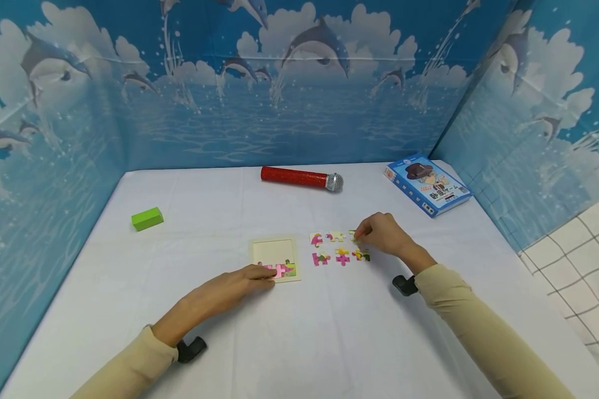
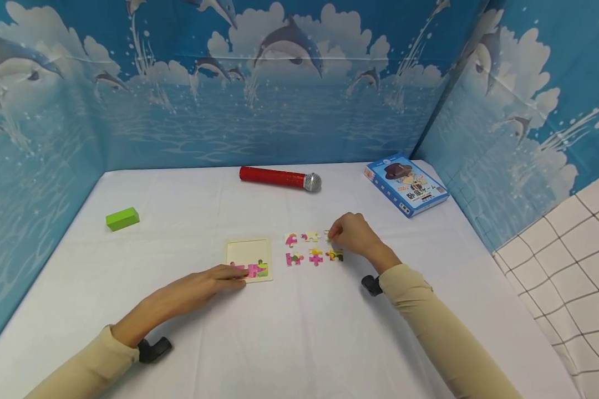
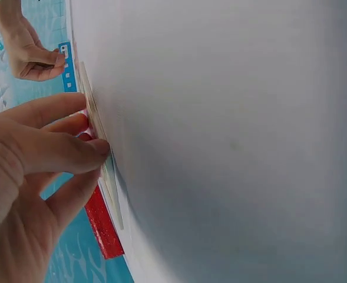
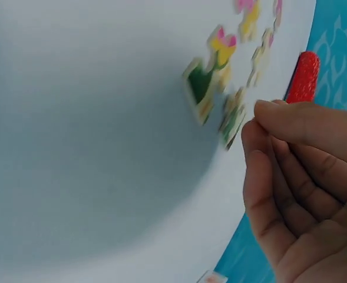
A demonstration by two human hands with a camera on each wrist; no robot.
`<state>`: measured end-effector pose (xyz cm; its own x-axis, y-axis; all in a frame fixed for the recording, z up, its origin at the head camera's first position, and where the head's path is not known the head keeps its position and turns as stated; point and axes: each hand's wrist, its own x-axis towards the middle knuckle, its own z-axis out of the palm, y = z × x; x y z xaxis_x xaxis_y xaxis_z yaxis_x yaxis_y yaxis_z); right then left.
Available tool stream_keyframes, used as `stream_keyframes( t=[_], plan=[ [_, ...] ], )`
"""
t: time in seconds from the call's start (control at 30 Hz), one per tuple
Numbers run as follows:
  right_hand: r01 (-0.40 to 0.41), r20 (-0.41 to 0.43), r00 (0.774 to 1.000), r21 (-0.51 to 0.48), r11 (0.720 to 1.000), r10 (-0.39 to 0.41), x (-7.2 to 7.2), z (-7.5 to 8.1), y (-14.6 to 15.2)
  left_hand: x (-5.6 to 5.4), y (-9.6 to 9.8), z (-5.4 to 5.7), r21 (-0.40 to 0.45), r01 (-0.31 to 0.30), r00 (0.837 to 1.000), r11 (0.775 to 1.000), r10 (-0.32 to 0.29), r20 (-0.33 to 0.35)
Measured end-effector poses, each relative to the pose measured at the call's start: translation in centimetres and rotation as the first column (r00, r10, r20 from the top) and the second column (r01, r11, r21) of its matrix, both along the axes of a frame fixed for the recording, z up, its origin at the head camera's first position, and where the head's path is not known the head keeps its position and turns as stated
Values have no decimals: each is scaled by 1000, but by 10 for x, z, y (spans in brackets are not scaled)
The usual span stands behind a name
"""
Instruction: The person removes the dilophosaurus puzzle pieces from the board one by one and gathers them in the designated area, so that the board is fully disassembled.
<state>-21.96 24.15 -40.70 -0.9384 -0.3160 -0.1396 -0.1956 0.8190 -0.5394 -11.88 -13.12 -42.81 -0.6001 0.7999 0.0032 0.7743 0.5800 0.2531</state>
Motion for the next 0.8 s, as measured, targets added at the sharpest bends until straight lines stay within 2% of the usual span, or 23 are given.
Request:
stream_keyframes(
  t=[0.2, 0.37, 0.47, 0.6, 0.7, 0.8],
  plan=[
    [-37, -30, 999, 1, 999, 37, 11, 7, -38, -1, -6, 0, 89, -12, 997, 996, 5, 76],
    [-134, -24, 991, -23, 991, 134, 24, 10, -77, -1, -12, 1, 83, -90, 991, 992, 82, 103],
    [-245, -45, 969, -41, 969, 243, 31, 9, -96, -2, -15, 2, 52, -124, 988, 991, 118, 98],
    [-365, -89, 929, -51, 930, 359, 37, 4, -117, -3, -16, 2, 42, -109, 992, 993, 106, 70],
    [-416, -100, 907, -44, 908, 410, 40, 0, -129, -4, -18, 3, 48, -96, 994, 994, 93, 65],
    [-447, -113, 890, -34, 894, 441, 42, -4, -140, -8, -21, 5, 63, -109, 993, 992, 105, 58]
  ],
)
